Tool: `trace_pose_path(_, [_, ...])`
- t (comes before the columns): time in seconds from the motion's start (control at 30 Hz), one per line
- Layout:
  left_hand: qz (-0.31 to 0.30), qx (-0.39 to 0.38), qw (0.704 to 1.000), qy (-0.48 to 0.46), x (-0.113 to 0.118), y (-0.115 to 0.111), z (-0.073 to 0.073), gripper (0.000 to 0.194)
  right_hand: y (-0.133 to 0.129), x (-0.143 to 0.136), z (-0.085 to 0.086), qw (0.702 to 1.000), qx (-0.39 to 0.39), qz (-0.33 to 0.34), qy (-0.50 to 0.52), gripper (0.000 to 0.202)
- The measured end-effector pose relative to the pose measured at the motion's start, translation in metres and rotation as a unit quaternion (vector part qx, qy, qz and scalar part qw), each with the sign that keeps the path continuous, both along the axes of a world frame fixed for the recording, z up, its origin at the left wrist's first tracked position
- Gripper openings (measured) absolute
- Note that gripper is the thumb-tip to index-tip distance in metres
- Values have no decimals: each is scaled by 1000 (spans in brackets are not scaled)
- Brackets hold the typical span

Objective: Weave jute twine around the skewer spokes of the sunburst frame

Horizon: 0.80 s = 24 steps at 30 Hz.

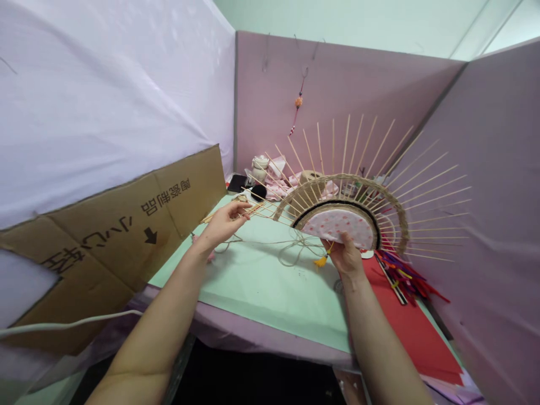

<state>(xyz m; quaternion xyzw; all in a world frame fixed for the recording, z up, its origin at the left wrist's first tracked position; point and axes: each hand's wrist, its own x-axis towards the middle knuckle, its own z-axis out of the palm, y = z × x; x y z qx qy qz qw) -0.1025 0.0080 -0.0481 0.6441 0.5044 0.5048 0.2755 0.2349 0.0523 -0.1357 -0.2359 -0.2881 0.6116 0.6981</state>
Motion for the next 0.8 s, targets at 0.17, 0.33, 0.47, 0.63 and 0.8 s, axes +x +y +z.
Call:
trace_pose_path(0.17, [89, 55, 993, 54, -9, 11, -8, 23, -1, -1, 2, 1000, -6, 1, 1, 20])
trace_pose_path(0.33, [152, 72, 984, 56, -12, 19, -11, 18, -2, 0, 1, 1000, -11, 11, -1, 18])
trace_pose_path(0.47, [162, 70, 984, -29, -16, 27, -15, 19, -1, 1, 1, 1000, -15, 16, -4, 18])
trace_pose_path(0.63, [128, -29, 969, -211, -24, 30, -17, 35, 0, 2, -1, 1000, -17, 19, -3, 19])
trace_pose_path(0.8, [45, -163, 939, -300, -34, 26, -14, 45, 0, 5, -3, 999, -29, 30, -3, 22])
